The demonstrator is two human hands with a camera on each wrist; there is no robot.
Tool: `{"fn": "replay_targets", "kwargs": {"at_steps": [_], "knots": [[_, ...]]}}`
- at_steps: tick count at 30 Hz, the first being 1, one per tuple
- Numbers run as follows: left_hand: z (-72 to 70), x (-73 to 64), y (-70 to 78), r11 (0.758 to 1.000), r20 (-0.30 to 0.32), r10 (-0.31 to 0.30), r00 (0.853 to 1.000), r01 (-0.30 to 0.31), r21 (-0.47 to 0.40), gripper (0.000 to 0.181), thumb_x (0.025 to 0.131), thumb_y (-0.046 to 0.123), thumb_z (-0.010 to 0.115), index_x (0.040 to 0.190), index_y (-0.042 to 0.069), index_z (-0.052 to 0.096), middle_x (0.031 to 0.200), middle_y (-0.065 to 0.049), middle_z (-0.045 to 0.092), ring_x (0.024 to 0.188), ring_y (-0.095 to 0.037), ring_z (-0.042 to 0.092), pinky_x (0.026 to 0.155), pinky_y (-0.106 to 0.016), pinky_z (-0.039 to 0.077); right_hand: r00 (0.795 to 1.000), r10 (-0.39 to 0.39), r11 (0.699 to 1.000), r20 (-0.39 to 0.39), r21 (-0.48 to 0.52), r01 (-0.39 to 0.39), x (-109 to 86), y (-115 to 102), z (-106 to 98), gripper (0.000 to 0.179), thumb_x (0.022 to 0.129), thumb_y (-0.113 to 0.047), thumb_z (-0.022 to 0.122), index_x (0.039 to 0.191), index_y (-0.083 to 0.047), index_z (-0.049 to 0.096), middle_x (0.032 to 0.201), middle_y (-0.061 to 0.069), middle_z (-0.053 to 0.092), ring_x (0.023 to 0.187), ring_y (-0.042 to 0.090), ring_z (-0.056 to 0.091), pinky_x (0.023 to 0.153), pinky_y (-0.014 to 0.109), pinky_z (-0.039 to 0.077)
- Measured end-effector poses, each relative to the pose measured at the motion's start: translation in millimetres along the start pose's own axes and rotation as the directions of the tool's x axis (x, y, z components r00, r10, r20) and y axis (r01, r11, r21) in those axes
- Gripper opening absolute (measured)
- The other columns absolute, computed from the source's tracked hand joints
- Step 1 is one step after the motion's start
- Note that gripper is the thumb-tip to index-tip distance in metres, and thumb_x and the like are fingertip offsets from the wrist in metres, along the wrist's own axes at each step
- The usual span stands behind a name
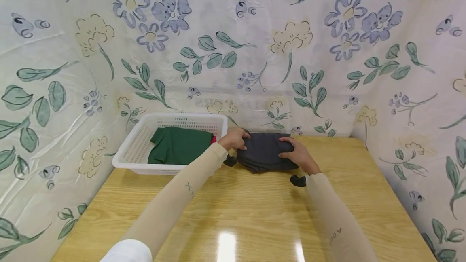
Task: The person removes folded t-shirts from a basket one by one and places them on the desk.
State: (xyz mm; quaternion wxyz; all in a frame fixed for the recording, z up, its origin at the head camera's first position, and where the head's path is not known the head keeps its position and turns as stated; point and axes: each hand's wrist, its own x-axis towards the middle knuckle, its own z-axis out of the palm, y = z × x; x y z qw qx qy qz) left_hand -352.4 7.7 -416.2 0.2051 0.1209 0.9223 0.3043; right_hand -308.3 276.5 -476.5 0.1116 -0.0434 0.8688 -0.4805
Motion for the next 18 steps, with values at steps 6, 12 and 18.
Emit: {"fn": "replay_targets", "kwargs": {"at_steps": [6, 12, 18], "knots": [[5.5, 4.3, -0.1, 0.997, 0.009, 0.011, 1.0, -0.011, 0.075, 0.05, 0.097, -0.007, 0.064, 0.146, 0.002, 0.056, 0.148, -0.017, 0.054, 0.111, -0.029, 0.068, 0.073, -0.038, 0.061, 1.0, 0.006, 1.0, 0.012, -0.015, -0.006, -0.2, 3, -2, 0.067, 0.098, -0.017, 0.073, 0.157, -0.015, 0.041, 0.17, 0.023, 0.005, 0.151, 0.051, 0.014, 0.115, 0.067, 0.025], [10.6, 7.5, 2.3, 0.975, 0.089, -0.022, 0.996, 0.001, 0.222, 0.05, 0.101, -0.01, 0.047, 0.15, -0.001, 0.048, 0.154, -0.02, 0.047, 0.109, -0.033, 0.069, 0.061, -0.033, 0.061, 1.0, 0.024, 0.999, 0.003, -0.031, -0.024, 2.3, 5, -2, 0.066, 0.1, -0.013, 0.069, 0.158, -0.011, 0.039, 0.169, 0.025, 0.009, 0.151, 0.05, 0.015, 0.116, 0.066, 0.024], [12.4, 3.8, 6.1, 0.95, 0.14, -0.082, 0.987, 0.035, 0.311, 0.053, 0.102, -0.011, 0.043, 0.154, 0.002, 0.044, 0.157, -0.019, 0.043, 0.066, -0.024, 0.069, 0.045, -0.026, 0.049, 0.999, 0.037, 0.997, 0.003, -0.072, -0.036, 1.6, 2, -2, 0.065, 0.1, -0.015, 0.068, 0.158, -0.009, 0.038, 0.168, 0.027, 0.011, 0.15, 0.052, 0.017, 0.115, 0.067, 0.025]]}}
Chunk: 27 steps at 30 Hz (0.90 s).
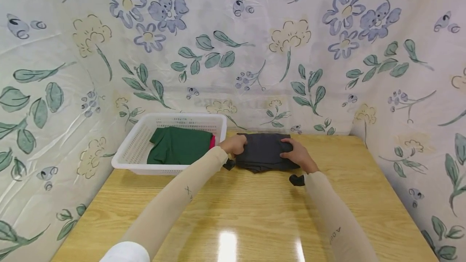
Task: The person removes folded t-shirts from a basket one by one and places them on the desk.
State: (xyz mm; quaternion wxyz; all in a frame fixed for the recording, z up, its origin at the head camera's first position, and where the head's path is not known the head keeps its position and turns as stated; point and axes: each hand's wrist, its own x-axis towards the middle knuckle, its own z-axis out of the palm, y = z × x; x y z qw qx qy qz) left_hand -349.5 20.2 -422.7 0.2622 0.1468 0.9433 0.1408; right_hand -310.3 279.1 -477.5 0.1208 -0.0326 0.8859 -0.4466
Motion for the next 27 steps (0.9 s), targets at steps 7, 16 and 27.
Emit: {"fn": "replay_targets", "kwargs": {"at_steps": [7, 16, 27], "knots": [[-4.9, -13.9, 1.7, 0.997, -0.066, 0.075, 0.995, -0.075, 0.004, 0.037, 0.101, 0.002, 0.061, 0.138, -0.001, 0.057, 0.136, -0.019, 0.061, 0.069, -0.022, 0.066, 0.053, -0.027, 0.052, 1.0, 0.0, 1.0, -0.026, 0.022, 0.0, -8.7, -4, -13, 0.055, 0.106, -0.026, 0.059, 0.154, -0.002, 0.042, 0.162, 0.031, 0.023, 0.145, 0.051, 0.028, 0.113, 0.063, 0.032], [-18.0, -26.3, -6.1, 0.958, -0.125, 0.209, 0.97, -0.228, -0.171, 0.021, 0.104, 0.013, 0.063, 0.119, 0.0, 0.069, 0.11, -0.015, 0.068, 0.083, -0.034, 0.071, 0.069, -0.037, 0.059, 0.998, -0.02, 0.996, -0.068, 0.083, 0.026, -23.2, -16, -31, 0.054, 0.11, -0.024, 0.051, 0.156, 0.001, 0.037, 0.155, 0.031, 0.038, 0.139, 0.048, 0.041, 0.11, 0.062, 0.037], [-31.5, -42.2, -13.5, 0.889, -0.154, 0.315, 0.936, -0.348, -0.296, 0.024, 0.105, 0.014, 0.058, 0.118, -0.003, 0.07, 0.11, -0.031, 0.067, 0.09, -0.045, 0.069, 0.08, -0.054, 0.058, 0.993, -0.105, 0.99, -0.061, 0.09, 0.11, -29.0, -34, -29, 0.054, 0.109, -0.029, 0.056, 0.154, -0.002, 0.042, 0.154, 0.029, 0.042, 0.135, 0.047, 0.047, 0.108, 0.059, 0.042]]}}
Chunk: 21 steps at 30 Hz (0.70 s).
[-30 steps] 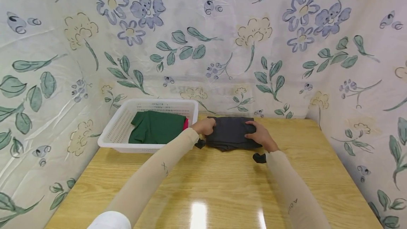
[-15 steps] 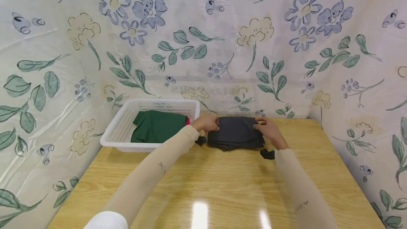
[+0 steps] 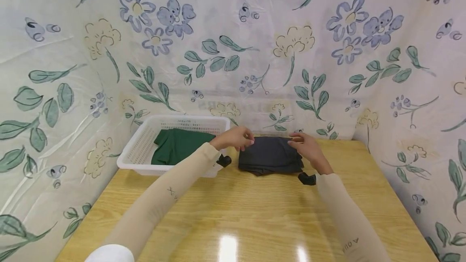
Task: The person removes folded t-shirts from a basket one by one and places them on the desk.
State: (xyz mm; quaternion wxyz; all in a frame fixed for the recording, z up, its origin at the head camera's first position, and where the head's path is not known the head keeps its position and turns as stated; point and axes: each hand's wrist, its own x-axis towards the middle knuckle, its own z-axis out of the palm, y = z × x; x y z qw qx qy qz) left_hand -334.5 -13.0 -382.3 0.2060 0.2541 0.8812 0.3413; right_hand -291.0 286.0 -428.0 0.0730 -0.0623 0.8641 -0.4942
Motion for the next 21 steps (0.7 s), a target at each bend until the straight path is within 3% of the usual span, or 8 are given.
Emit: {"fn": "replay_targets", "kwargs": {"at_steps": [7, 16, 18, 21], "knots": [[-8.0, -13.4, -4.7, 0.997, -0.046, 0.045, 0.998, -0.048, -0.063, 0.027, 0.106, 0.012, 0.057, 0.124, -0.005, 0.068, 0.108, -0.032, 0.067, 0.093, -0.049, 0.067, 0.082, -0.058, 0.056, 0.998, -0.056, 0.998, 0.01, -0.014, 0.056, -3.1, -18, 9, 0.054, 0.107, -0.03, 0.058, 0.152, -0.002, 0.045, 0.15, 0.028, 0.046, 0.13, 0.046, 0.05, 0.103, 0.058, 0.047], [-18.4, -31.8, -10.6, 0.997, -0.148, 0.069, 0.987, -0.073, -0.023, 0.018, 0.106, 0.013, 0.059, 0.115, 0.003, 0.071, 0.09, -0.012, 0.071, 0.071, -0.022, 0.068, 0.071, -0.042, 0.059, 0.995, -0.094, 0.996, 0.045, -0.007, 0.094, 4.2, -37, 27, 0.051, 0.107, -0.029, 0.06, 0.151, -0.005, 0.047, 0.149, 0.027, 0.049, 0.129, 0.043, 0.053, 0.103, 0.057, 0.048], [-21.4, -34.5, -13.3, 0.996, -0.164, 0.081, 0.983, -0.084, -0.013, 0.017, 0.106, 0.014, 0.059, 0.113, 0.005, 0.071, 0.087, -0.008, 0.07, 0.071, -0.021, 0.068, 0.068, -0.039, 0.058, 0.993, -0.101, 0.995, 0.053, 0.0, 0.101, 6.2, -40, 31, 0.051, 0.107, -0.028, 0.06, 0.151, -0.006, 0.048, 0.149, 0.026, 0.049, 0.13, 0.043, 0.053, 0.104, 0.057, 0.047], [-25.6, -39.0, -17.0, 0.996, -0.181, 0.087, 0.98, -0.091, -0.015, 0.017, 0.106, 0.014, 0.059, 0.112, 0.005, 0.071, 0.086, -0.007, 0.07, 0.073, -0.024, 0.068, 0.07, -0.044, 0.059, 0.992, -0.107, 0.994, 0.059, -0.001, 0.107, 8.7, -47, 36, 0.05, 0.106, -0.028, 0.061, 0.15, -0.007, 0.049, 0.148, 0.024, 0.05, 0.129, 0.042, 0.053, 0.104, 0.058, 0.046]]}}
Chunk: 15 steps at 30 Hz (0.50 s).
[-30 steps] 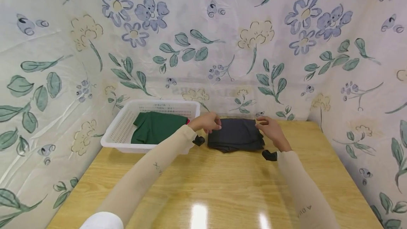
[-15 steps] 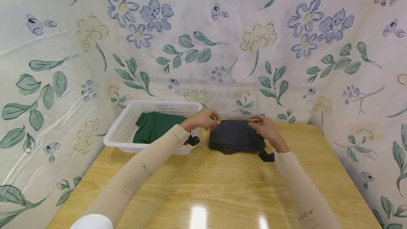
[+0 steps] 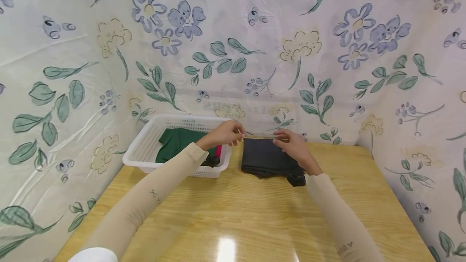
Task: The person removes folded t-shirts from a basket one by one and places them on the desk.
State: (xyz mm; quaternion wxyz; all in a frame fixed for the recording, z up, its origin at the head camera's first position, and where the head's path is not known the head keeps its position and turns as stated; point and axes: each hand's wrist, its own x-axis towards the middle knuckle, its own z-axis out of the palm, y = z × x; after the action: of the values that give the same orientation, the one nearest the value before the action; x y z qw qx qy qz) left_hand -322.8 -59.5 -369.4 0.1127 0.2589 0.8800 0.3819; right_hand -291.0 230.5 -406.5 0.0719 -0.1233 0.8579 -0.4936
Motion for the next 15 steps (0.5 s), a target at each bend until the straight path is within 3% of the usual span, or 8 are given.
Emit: {"fn": "replay_targets", "kwargs": {"at_steps": [3, 10, 15], "knots": [[-4.2, -3.8, -3.5, 1.0, -0.01, -0.007, 1.0, 0.007, -0.002, 0.017, 0.106, 0.014, 0.059, 0.112, 0.004, 0.072, 0.088, -0.009, 0.07, 0.076, -0.027, 0.069, 0.073, -0.048, 0.059, 1.0, -0.009, 1.0, 0.006, 0.008, 0.009, 2.2, -5, 6, 0.048, 0.106, -0.027, 0.062, 0.149, -0.008, 0.051, 0.147, 0.024, 0.051, 0.128, 0.041, 0.053, 0.103, 0.059, 0.046], [-18.3, -16.7, -16.0, 0.999, -0.023, -0.023, 0.999, 0.024, 0.035, 0.019, 0.106, 0.016, 0.06, 0.115, 0.005, 0.073, 0.099, -0.013, 0.072, 0.073, -0.024, 0.069, 0.068, -0.04, 0.059, 0.999, -0.032, 0.999, 0.038, 0.018, 0.031, 5.4, -15, 21, 0.047, 0.105, -0.028, 0.063, 0.146, -0.009, 0.054, 0.144, 0.023, 0.054, 0.125, 0.038, 0.057, 0.102, 0.058, 0.048], [-32.6, -28.8, -22.4, 0.999, -0.037, -0.034, 0.999, 0.034, 0.02, 0.023, 0.106, 0.017, 0.06, 0.117, 0.0, 0.07, 0.1, -0.016, 0.072, 0.072, -0.029, 0.068, 0.076, -0.054, 0.057, 0.997, -0.052, 0.998, 0.057, 0.046, 0.049, 9.6, -23, 32, 0.047, 0.105, -0.026, 0.064, 0.147, -0.008, 0.053, 0.145, 0.022, 0.054, 0.125, 0.038, 0.057, 0.102, 0.059, 0.047]]}}
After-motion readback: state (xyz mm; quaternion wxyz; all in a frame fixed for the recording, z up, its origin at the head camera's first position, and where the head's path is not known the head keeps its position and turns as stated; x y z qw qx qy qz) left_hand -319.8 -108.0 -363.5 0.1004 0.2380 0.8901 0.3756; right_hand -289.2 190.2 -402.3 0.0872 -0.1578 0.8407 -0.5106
